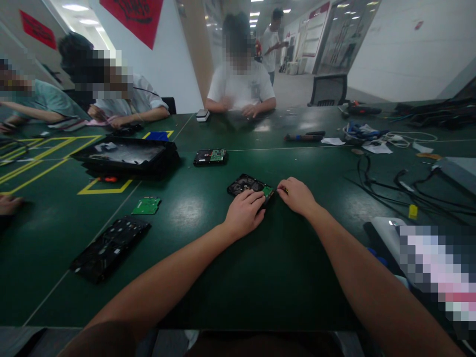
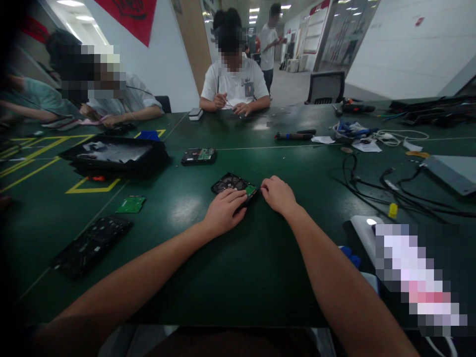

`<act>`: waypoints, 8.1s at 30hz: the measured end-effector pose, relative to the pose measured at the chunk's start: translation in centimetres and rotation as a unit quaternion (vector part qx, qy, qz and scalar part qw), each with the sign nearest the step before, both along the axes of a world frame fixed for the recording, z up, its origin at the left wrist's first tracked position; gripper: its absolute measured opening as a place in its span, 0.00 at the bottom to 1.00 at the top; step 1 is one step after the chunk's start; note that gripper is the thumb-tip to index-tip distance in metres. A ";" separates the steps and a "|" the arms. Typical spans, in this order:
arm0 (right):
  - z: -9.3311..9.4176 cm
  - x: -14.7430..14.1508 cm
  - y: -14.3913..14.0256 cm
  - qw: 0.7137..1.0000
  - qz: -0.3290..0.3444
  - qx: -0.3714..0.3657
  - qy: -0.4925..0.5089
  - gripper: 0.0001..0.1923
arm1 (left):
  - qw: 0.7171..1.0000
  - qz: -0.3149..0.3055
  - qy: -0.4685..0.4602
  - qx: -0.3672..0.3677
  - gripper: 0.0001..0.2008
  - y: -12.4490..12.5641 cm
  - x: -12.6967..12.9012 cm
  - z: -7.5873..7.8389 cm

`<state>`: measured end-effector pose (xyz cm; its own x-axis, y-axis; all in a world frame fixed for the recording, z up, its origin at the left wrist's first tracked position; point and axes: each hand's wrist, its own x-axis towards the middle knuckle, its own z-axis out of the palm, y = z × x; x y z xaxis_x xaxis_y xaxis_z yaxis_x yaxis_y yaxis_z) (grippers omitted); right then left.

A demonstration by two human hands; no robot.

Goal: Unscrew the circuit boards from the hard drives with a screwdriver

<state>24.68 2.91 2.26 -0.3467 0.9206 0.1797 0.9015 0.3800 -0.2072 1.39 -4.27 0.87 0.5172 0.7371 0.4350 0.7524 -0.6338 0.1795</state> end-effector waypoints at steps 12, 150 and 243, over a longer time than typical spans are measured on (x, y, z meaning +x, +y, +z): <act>0.7 -0.6 -0.9 1.000 -0.025 -0.012 -0.004 0.10 | 0.998 -0.053 -0.017 -0.019 0.19 -0.2 -1.7 0.4; 14.7 -0.5 -1.8 0.990 0.114 0.041 0.070 0.10 | 0.999 -0.047 0.006 -0.011 0.25 1.1 -3.6 0.6; 14.0 -0.2 -0.5 0.954 0.069 -0.108 0.272 0.17 | 0.993 0.066 -0.084 -0.048 0.24 3.9 -2.9 -0.7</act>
